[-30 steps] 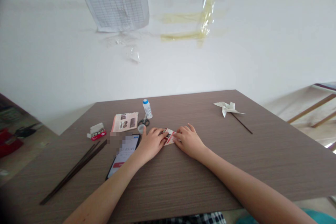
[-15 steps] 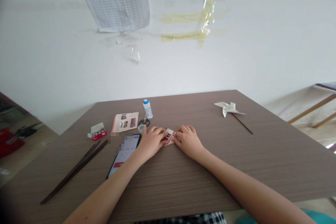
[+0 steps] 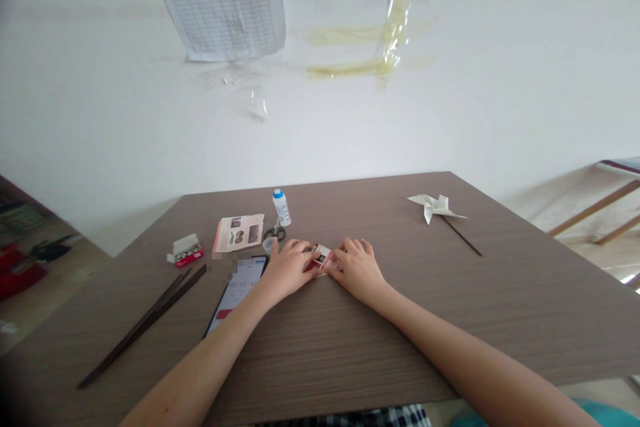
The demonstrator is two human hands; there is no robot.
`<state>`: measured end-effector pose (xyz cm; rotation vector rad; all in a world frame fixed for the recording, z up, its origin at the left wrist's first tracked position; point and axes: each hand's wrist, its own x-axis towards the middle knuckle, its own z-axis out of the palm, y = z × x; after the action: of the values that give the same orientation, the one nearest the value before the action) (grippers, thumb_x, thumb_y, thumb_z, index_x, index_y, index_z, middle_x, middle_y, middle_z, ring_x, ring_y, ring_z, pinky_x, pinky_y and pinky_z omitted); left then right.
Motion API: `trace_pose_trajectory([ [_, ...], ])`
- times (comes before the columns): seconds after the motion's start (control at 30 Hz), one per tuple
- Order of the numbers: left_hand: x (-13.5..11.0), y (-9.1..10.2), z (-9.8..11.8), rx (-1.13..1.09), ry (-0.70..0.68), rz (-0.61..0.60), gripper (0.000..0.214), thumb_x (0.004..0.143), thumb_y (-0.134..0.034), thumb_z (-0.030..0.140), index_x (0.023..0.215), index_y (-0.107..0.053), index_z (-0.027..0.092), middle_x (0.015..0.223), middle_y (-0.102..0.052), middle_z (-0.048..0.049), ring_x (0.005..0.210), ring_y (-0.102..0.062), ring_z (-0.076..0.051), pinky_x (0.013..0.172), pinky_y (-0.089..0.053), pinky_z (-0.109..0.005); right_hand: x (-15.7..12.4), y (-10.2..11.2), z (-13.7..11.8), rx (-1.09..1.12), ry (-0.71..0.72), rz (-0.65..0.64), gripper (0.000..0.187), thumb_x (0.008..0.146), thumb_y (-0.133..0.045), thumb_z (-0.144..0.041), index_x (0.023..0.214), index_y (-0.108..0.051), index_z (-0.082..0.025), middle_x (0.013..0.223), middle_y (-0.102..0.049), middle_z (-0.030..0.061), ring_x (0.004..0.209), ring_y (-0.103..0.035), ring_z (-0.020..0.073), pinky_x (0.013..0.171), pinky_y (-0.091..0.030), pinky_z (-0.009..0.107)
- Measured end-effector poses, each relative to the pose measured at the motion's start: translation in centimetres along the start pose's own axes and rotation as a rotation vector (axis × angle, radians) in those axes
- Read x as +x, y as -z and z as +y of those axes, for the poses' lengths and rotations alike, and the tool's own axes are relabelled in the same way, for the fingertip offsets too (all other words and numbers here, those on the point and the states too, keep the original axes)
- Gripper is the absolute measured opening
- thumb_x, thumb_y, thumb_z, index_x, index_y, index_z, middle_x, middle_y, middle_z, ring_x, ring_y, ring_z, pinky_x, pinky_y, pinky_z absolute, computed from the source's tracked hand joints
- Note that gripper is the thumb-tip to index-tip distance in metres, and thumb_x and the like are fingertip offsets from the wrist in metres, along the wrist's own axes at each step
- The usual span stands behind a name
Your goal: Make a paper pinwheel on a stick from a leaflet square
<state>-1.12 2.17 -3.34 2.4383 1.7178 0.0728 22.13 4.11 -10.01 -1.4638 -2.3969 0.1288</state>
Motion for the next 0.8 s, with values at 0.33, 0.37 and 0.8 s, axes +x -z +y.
trace_pose_trajectory([
  [0.33, 0.5, -0.5, -0.3, -0.015, -0.006, 0.03, 0.034, 0.118, -0.097, 0.042, 0.151, -0.099, 0.042, 0.171, -0.088, -0.011, 0.17, -0.069, -0.049, 0.155, -0.03, -0.094, 0.3, 0.4, -0.1, -0.013, -0.019, -0.018, 0.016, 0.119, -0.092, -0.042, 0.128, -0.097, -0.03, 0.143, -0.089, 0.0162, 0.137, -0.082, 0.0408, 0.132, -0.06, 0.061],
  [0.37, 0.5, -0.6, -0.3, -0.016, -0.008, 0.028, 0.034, 0.118, -0.097, 0.043, 0.151, -0.098, 0.041, 0.171, -0.088, -0.0114, 0.17, -0.069, -0.048, 0.155, -0.03, -0.094, 0.4, 0.6, 0.0, -0.01, -0.022, -0.024, 0.016, 0.118, -0.093, -0.043, 0.127, -0.097, -0.03, 0.143, -0.089, 0.016, 0.137, -0.082, 0.0407, 0.13, -0.061, 0.059],
  [0.8, 0.2, 0.2, 0.4, -0.015, 0.026, -0.033, 0.043, 0.121, -0.088, 0.051, 0.161, -0.094, 0.037, 0.181, -0.081, -0.0156, 0.176, -0.063, -0.053, 0.153, -0.021, -0.103, 1.1, 2.0, -0.3, 0.085, -0.098, -0.119, 0.03, 0.111, -0.099, -0.047, 0.136, -0.099, -0.031, 0.146, -0.087, 0.0151, 0.147, -0.079, 0.0411, 0.129, -0.06, 0.056],
])
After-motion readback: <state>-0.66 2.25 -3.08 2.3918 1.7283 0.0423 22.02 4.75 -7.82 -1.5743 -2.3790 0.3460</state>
